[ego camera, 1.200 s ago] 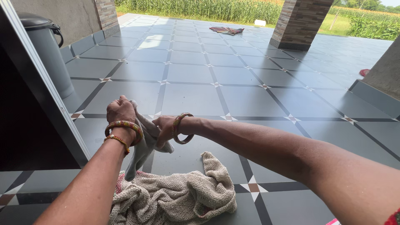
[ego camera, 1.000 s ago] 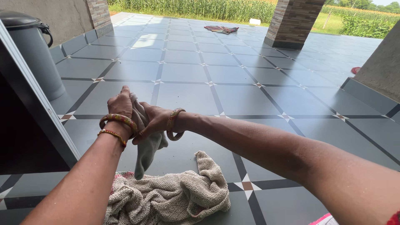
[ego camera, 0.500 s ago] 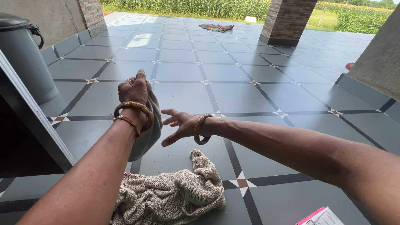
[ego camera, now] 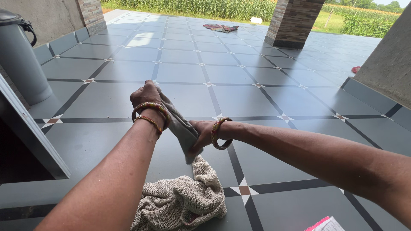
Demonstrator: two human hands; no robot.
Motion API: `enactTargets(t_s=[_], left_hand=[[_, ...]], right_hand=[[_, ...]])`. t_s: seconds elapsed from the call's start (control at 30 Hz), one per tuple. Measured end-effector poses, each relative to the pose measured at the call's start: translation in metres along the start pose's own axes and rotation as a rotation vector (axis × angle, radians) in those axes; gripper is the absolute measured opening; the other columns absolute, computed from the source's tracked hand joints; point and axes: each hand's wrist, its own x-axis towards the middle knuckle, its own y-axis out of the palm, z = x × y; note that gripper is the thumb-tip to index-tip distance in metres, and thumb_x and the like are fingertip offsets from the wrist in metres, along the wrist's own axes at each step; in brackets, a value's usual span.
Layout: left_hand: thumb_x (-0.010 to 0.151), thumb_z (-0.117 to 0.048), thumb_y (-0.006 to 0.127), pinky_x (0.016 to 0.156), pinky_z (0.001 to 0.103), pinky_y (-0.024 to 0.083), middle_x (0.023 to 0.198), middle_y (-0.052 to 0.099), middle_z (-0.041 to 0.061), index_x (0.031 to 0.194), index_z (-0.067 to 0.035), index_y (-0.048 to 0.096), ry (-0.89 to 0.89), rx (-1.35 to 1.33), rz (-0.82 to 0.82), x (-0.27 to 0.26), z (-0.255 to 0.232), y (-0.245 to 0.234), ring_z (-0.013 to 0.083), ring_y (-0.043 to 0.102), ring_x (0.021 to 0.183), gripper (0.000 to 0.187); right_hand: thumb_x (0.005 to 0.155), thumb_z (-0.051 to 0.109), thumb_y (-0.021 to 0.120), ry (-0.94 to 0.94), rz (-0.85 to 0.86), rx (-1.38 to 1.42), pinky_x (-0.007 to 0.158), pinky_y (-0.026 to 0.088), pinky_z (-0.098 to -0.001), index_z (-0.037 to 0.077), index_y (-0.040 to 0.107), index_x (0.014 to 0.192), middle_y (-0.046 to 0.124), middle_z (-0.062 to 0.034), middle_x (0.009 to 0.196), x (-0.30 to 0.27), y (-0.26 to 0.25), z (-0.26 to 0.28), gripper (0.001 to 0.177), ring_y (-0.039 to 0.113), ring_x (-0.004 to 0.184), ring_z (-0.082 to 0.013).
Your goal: The person wipes the top of a wooden cabinet with a cloth, opens a drawer to rearrange socks, removes several pairs of shoes from the lower shelves, and then wipes the interior shelves with a cloth.
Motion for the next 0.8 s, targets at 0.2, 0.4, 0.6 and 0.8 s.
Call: enactTargets(t_s=[0.2, 0.4, 0.6, 0.8], left_hand=[[0.094, -0.025, 0.057, 0.066, 0.035, 0.052, 0.077, 0.068, 0.004, 0.085, -0.007, 0.064, -0.110, 0.036, -0.007, 0.018, 0.007, 0.008, 0.0175, 0.064, 0.065, 0.022], [0.090, -0.016, 0.053, 0.056, 0.034, 0.055, 0.079, 0.072, 0.008, 0.089, 0.001, 0.067, -0.137, -0.273, -0.105, 0.043, -0.010, -0.005, 0.0187, 0.068, 0.065, 0.022], [0.090, -0.015, 0.050, 0.054, 0.039, 0.058, 0.077, 0.070, 0.015, 0.090, 0.004, 0.064, -0.070, -0.261, -0.190, 0.039, -0.046, -0.045, 0.0259, 0.071, 0.063, 0.024], [0.087, -0.013, 0.052, 0.062, 0.040, 0.059, 0.084, 0.070, 0.016, 0.097, 0.004, 0.064, -0.039, -0.370, -0.206, 0.062, -0.049, -0.068, 0.0276, 0.072, 0.071, 0.023]], right_hand=[[0.065, 0.040, 0.090, -0.410, -0.300, 0.363, 0.108, 0.048, -0.0392, 0.010, 0.030, 0.151, 0.060, -0.0167, 0.138, 0.022, -0.016, 0.039, 0.109, 0.058, 0.128, -0.0269], [0.071, 0.022, 0.079, -0.334, -0.338, 0.677, 0.104, 0.053, -0.0400, 0.006, 0.051, 0.140, 0.071, -0.0160, 0.122, 0.042, 0.005, 0.071, 0.076, 0.068, 0.117, -0.0261], [0.077, 0.018, 0.078, -0.359, -0.237, 0.926, 0.096, 0.058, -0.0359, 0.005, 0.054, 0.135, 0.073, -0.0148, 0.114, 0.040, -0.017, 0.091, 0.064, 0.072, 0.107, -0.0209], [0.086, 0.028, 0.077, -0.400, -0.202, 0.899, 0.087, 0.062, -0.0344, -0.002, 0.068, 0.120, 0.076, -0.0149, 0.105, 0.044, -0.026, 0.116, 0.046, 0.074, 0.097, -0.0199]])
